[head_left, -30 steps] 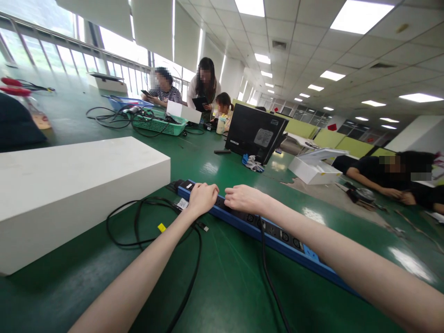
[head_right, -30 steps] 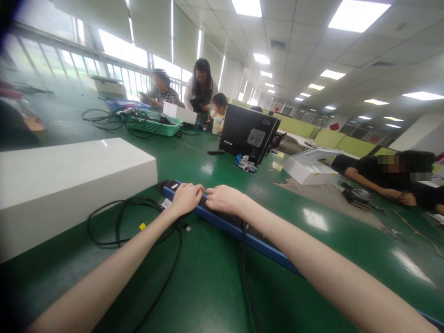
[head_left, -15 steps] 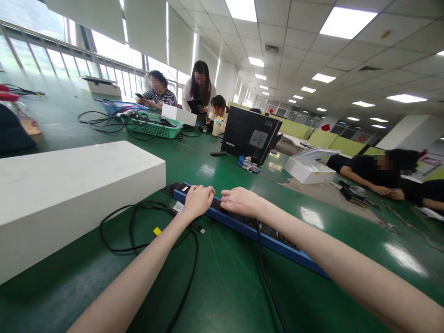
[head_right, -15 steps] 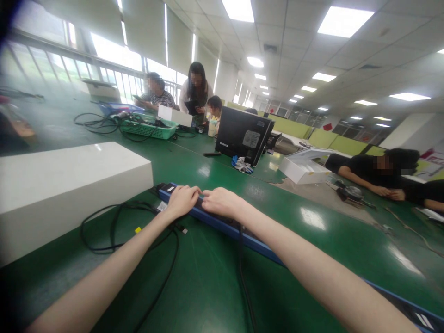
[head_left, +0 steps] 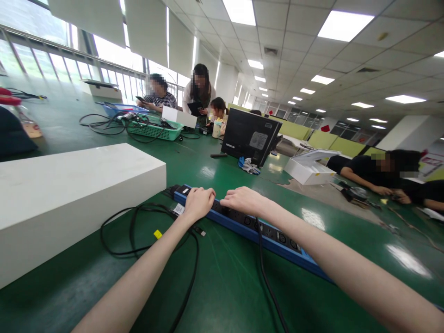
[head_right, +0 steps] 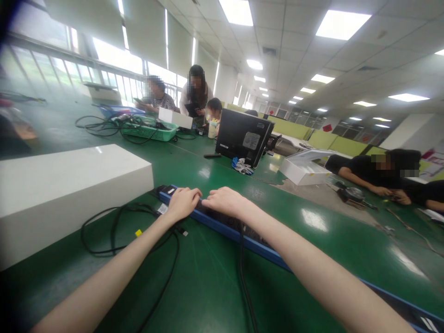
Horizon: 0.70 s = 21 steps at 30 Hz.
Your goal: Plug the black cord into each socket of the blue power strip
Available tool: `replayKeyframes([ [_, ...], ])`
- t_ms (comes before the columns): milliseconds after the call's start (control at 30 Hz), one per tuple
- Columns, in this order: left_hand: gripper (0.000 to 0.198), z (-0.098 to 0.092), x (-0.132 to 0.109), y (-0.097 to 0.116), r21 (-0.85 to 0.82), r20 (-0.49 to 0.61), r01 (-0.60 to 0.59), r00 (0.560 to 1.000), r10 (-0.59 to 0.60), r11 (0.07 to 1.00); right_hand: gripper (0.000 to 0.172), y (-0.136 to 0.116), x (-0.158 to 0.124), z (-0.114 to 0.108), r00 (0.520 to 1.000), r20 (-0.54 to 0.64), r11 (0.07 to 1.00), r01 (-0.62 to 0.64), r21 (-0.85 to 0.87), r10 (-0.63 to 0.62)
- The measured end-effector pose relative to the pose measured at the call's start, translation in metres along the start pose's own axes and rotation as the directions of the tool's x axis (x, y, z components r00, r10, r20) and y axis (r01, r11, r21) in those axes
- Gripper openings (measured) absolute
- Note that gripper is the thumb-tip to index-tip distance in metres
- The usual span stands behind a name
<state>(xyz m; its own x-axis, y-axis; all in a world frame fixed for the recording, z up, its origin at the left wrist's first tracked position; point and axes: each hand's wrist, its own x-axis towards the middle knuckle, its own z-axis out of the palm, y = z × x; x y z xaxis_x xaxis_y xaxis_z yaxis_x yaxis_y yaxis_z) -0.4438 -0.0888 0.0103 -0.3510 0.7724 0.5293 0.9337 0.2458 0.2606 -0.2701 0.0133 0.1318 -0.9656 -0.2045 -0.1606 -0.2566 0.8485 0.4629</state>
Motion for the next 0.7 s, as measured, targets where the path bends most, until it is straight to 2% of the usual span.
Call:
replayKeyframes([
  [167,0.031,0.0,0.0,0.0,0.006,-0.006,0.003,1.0,-0.003,1.0,0.016,0.003,-0.001,0.001,0.99,0.053,0.989,-0.132,0.062,0.129],
  [300,0.03,0.001,0.0,-0.001,0.011,-0.004,0.001,1.0,-0.001,1.0,0.016,0.002,-0.007,0.001,0.995,0.029,0.993,-0.095,0.075,0.093],
  [400,0.031,0.001,0.0,-0.001,0.016,0.002,0.003,1.0,-0.003,1.0,0.014,0.016,-0.022,-0.005,0.983,-0.034,0.977,-0.173,0.122,0.178],
  [500,0.031,0.001,0.001,-0.001,0.017,0.007,0.003,1.0,-0.004,1.0,0.017,0.036,-0.046,-0.014,0.915,-0.153,0.9,-0.319,0.298,0.375],
  [567,0.032,0.002,0.001,-0.001,0.012,0.006,0.002,1.0,-0.002,1.0,0.02,0.042,-0.064,-0.018,0.874,-0.173,0.829,-0.344,0.44,0.454],
  [633,0.032,0.003,0.002,-0.001,0.006,0.003,0.001,1.0,-0.001,1.0,0.022,0.04,-0.08,-0.018,0.861,-0.149,0.763,-0.335,0.554,0.486],
  [700,0.032,0.004,0.002,-0.001,0.003,0.002,0.001,1.0,-0.001,1.0,0.022,0.034,-0.094,-0.015,0.869,-0.099,0.712,-0.326,0.622,0.485],
])
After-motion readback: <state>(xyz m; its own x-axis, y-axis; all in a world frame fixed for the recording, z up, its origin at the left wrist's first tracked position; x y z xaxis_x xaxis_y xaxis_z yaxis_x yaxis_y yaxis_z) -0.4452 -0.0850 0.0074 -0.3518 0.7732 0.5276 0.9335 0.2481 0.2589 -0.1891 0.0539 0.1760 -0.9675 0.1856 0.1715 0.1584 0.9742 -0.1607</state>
